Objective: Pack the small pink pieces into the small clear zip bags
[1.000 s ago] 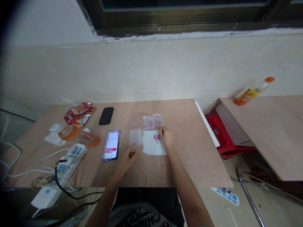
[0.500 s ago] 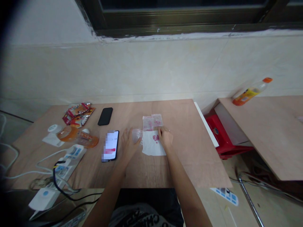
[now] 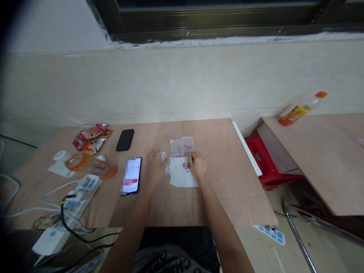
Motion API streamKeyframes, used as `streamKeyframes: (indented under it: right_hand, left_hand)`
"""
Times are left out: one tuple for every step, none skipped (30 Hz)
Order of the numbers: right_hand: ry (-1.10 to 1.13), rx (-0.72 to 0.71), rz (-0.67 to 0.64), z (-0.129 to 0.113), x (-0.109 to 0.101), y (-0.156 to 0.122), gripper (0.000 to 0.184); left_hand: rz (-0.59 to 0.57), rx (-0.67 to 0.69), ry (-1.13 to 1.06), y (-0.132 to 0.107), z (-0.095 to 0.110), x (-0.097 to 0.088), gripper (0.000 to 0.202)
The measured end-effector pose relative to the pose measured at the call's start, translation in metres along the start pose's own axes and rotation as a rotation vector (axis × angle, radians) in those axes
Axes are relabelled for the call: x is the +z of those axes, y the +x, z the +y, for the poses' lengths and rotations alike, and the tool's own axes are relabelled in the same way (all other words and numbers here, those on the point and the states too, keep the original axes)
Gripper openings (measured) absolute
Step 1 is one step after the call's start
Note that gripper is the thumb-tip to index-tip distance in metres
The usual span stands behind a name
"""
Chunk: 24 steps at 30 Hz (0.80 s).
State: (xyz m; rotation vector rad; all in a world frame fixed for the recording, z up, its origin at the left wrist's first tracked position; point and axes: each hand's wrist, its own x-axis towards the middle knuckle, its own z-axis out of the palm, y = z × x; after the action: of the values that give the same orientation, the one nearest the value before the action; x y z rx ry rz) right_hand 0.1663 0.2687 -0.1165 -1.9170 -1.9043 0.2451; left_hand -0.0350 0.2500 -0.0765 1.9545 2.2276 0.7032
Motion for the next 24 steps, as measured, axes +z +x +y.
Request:
streamKeyframes:
  right_hand:
    - [-0.001, -0.006, 0.004, 0.000, 0.000, 0.000, 0.043]
    - [-0.003, -0.008, 0.005, 0.000, 0.000, 0.000, 0.043]
    - [-0.004, -0.008, 0.005, 0.000, 0.000, 0.000, 0.043]
    - [-0.005, -0.005, 0.004, 0.000, 0.000, 0.000, 0.043]
    - [-0.006, -0.002, 0.003, 0.000, -0.001, 0.000, 0.043]
    - [-0.007, 0.000, 0.003, 0.000, -0.001, 0.000, 0.043]
    - [-0.007, 0.000, 0.004, -0.001, -0.001, 0.000, 0.043]
    - [-0.007, -0.001, 0.006, -0.001, -0.001, 0.000, 0.043]
    - [-0.009, 0.000, 0.008, -0.001, 0.000, 0.000, 0.043]
    - [-0.013, 0.002, 0.009, -0.001, 0.000, 0.000, 0.043]
    - [-0.016, 0.004, 0.011, -0.001, 0.000, 0.000, 0.043]
    - [-0.018, 0.006, 0.011, -0.001, 0.000, 0.000, 0.043]
    - [-0.019, 0.009, 0.011, 0.000, 0.000, 0.000, 0.044]
    - [-0.016, 0.009, 0.012, 0.000, 0.000, -0.001, 0.044]
    - [-0.010, 0.007, 0.015, -0.001, 0.000, -0.001, 0.044]
    - [-0.001, 0.005, 0.020, -0.001, 0.000, -0.001, 0.044]
    - [0.011, 0.002, 0.025, -0.001, 0.000, -0.001, 0.044]
    - [0.027, -0.002, 0.032, -0.001, -0.001, -0.002, 0.044]
    - [0.046, -0.005, 0.040, -0.001, -0.001, -0.002, 0.045]
    - [0.069, -0.006, 0.051, -0.001, -0.002, -0.002, 0.045]
    - [0.095, -0.004, 0.063, -0.001, -0.003, -0.002, 0.045]
    - [0.124, 0.001, 0.077, -0.001, -0.005, -0.003, 0.045]
    - [0.154, 0.010, 0.092, -0.001, -0.008, -0.004, 0.046]
    - [0.191, 0.024, 0.104, 0.000, -0.012, -0.005, 0.047]
  left_hand:
    - [-0.027, 0.001, 0.026, 0.001, 0.001, 0.005, 0.053]
    - [-0.057, -0.004, 0.055, 0.000, 0.002, 0.010, 0.053]
    - [-0.087, -0.012, 0.086, -0.001, 0.001, 0.015, 0.054]
    - [-0.113, -0.020, 0.116, -0.003, 0.001, 0.021, 0.055]
    - [-0.135, -0.022, 0.142, -0.005, -0.001, 0.026, 0.057]
    - [-0.151, -0.016, 0.162, -0.008, -0.002, 0.031, 0.058]
    - [-0.161, -0.009, 0.179, -0.010, -0.004, 0.035, 0.059]
    - [-0.166, -0.001, 0.190, -0.012, -0.005, 0.038, 0.061]
    - [-0.169, 0.006, 0.197, -0.014, -0.007, 0.041, 0.061]
    - [-0.170, 0.010, 0.202, -0.015, -0.008, 0.043, 0.062]
    - [-0.170, 0.011, 0.204, -0.015, -0.009, 0.044, 0.063]
    - [-0.170, 0.011, 0.204, -0.015, -0.010, 0.045, 0.063]
    - [-0.171, 0.010, 0.204, -0.015, -0.010, 0.045, 0.063]
    - [-0.175, 0.009, 0.202, -0.015, -0.011, 0.046, 0.063]
    - [-0.181, 0.009, 0.199, -0.014, -0.011, 0.046, 0.063]
    - [-0.190, 0.007, 0.195, -0.013, -0.011, 0.045, 0.064]
    - [-0.199, 0.006, 0.192, -0.013, -0.011, 0.045, 0.064]
    - [-0.205, 0.005, 0.190, -0.012, -0.011, 0.043, 0.065]
    - [-0.204, 0.005, 0.189, -0.012, -0.010, 0.042, 0.065]
    - [-0.193, 0.008, 0.188, -0.011, -0.009, 0.039, 0.065]
    - [-0.173, 0.014, 0.187, -0.011, -0.007, 0.036, 0.065]
    - [-0.146, 0.022, 0.183, -0.010, -0.005, 0.033, 0.065]
    - [-0.118, 0.034, 0.176, -0.009, -0.003, 0.029, 0.065]
    - [-0.092, 0.049, 0.165, -0.008, 0.000, 0.026, 0.064]
